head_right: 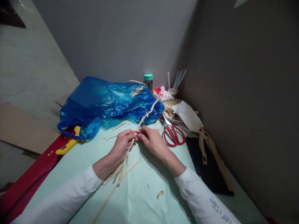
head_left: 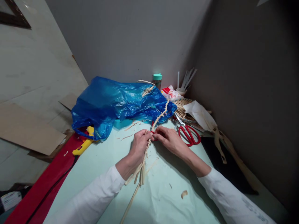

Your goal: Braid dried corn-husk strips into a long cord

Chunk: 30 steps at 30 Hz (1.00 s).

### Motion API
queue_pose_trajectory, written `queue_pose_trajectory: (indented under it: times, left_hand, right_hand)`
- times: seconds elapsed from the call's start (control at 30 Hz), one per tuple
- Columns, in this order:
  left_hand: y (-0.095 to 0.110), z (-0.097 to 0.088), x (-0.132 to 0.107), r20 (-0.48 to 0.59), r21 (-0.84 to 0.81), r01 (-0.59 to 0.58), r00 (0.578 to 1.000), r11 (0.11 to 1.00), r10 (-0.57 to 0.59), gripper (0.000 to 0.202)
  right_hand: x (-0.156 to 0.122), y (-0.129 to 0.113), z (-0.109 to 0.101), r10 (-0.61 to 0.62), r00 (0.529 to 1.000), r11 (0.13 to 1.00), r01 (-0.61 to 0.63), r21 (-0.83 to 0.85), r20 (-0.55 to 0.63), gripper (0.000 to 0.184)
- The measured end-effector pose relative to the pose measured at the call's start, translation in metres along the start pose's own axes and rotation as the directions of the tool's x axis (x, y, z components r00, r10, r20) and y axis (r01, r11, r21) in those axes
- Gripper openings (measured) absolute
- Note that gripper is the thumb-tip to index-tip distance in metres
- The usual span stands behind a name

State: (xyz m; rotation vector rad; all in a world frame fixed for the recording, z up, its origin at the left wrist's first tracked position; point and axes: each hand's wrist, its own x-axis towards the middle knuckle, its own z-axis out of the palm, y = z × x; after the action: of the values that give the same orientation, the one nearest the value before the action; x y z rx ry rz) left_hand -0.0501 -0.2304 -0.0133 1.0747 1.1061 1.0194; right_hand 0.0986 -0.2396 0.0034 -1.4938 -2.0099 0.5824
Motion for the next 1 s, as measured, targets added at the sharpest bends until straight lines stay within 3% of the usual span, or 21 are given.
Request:
queue_pose_trajectory:
  times: [0.23, 0.33, 0.63, 0.83, 1.0]
  left_hand:
    - [-0.003, 0.0, 0.002, 0.04, 0.094, -0.036, 0.999, 0.995, 0.033, 0.021]
    - [-0.002, 0.0, 0.002, 0.036, 0.079, -0.035, 0.999, 0.996, 0.032, 0.02]
    - [-0.003, 0.001, 0.0, -0.042, 0.059, -0.105, 0.993, 0.993, 0.108, 0.014]
    - [0.002, 0.001, 0.001, -0.013, 0.027, -0.04, 0.999, 0.999, 0.04, 0.033]
    - [0.005, -0.001, 0.006, 0.088, 0.004, -0.014, 0.996, 1.0, 0.014, 0.02]
  right_hand:
    - [0.0, -0.006, -0.016, 0.039, 0.999, 0.979, -0.046, -0.201, -0.035, 0.018]
    - [0.001, -0.007, -0.015, 0.055, 0.995, 0.989, -0.065, -0.131, -0.079, 0.019]
    - [0.001, -0.007, -0.008, 0.019, 1.0, 0.999, -0.018, 0.029, -0.024, 0.019]
    - [0.004, 0.001, -0.006, 0.073, 0.98, 0.997, -0.074, 0.002, -0.185, 0.02]
    - [0.015, 0.012, 0.006, 0.045, 0.945, 0.999, -0.049, -0.004, -0.324, 0.025]
